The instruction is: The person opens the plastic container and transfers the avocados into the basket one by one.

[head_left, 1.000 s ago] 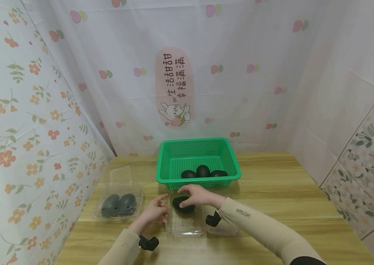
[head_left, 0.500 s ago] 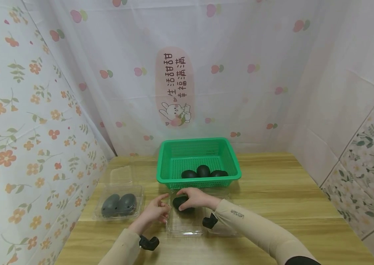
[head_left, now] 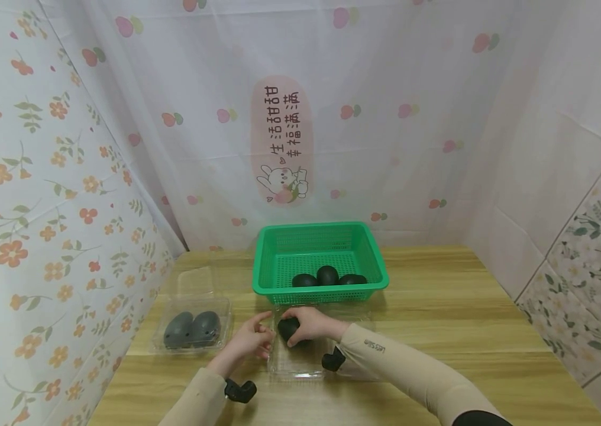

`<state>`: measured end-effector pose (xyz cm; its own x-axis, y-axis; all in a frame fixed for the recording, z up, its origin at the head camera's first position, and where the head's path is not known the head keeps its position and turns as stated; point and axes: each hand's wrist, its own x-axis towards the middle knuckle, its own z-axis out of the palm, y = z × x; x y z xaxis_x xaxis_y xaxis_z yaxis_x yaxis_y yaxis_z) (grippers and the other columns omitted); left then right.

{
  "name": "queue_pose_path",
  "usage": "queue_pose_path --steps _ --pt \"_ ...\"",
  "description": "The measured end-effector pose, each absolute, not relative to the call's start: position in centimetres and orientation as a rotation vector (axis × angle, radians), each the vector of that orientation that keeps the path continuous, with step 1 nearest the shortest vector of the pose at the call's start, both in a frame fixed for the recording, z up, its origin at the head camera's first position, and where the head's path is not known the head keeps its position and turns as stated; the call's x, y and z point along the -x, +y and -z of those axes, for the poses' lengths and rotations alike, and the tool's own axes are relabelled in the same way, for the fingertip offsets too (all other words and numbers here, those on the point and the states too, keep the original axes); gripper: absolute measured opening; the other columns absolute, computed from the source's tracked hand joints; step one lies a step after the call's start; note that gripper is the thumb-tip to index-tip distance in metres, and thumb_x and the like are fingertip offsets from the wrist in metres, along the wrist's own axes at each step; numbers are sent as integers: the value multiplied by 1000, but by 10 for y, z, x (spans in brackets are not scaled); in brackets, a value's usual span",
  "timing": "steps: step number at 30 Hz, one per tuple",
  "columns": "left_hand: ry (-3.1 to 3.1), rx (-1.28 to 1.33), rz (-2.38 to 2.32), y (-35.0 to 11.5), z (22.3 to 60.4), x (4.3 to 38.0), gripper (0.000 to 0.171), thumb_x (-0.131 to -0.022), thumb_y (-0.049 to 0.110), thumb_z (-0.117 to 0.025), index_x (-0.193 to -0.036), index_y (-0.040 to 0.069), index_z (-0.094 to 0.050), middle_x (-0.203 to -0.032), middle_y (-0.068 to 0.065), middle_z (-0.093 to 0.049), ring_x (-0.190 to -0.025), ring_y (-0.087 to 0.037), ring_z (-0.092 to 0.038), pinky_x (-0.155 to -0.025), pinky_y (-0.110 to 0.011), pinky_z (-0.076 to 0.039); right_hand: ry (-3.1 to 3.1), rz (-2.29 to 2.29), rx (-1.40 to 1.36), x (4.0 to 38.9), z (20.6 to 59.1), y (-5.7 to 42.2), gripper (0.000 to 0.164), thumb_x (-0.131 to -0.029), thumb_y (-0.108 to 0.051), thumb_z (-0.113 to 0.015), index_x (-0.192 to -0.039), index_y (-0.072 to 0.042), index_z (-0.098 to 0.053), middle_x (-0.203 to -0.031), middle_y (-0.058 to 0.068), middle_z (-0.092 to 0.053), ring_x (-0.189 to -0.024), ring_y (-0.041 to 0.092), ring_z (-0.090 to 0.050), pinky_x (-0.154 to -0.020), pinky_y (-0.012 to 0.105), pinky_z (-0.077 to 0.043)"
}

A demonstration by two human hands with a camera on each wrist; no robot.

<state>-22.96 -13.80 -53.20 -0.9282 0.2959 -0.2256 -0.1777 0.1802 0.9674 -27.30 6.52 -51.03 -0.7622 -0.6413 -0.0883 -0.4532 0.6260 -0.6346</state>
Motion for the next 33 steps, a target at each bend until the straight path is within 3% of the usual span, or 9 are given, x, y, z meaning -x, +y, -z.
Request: queue_pose_path --steps 15,23,33 --pt "2109 -90 -1800 -136 530 229 63 -91 0 -60 -147 -5 -30 -93 -17 -59 -63 -16 -57 -50 -29 -55 2554 852 857 270 513 64 63 -67 -16 -85 -124 -6 -61 -112 8 -65 -97 18 -58 -79 25 -47" --pt "2104 -100 -1814 -136 528 228 63 -91 -1 -60 -146 -6 -30 -92 -16 -58 -63 -16 -57 -49 -27 -54 2546 903 908 270 508 66 63 -67 -15 -85 -124 -3 -61 -117 15 -64 -105 28 -59 -85 28 -47" --pt "2084 -105 -1828 -138 530 226 61 -92 -2 -57 -146 -9 -28 -96 -19 -58 -62 -15 -57 -50 -27 -54 2573 858 927 270 497 70 63 -70 -20 -84 -126 -6 -61 -121 11 -63 -107 21 -58 -86 28 -48"
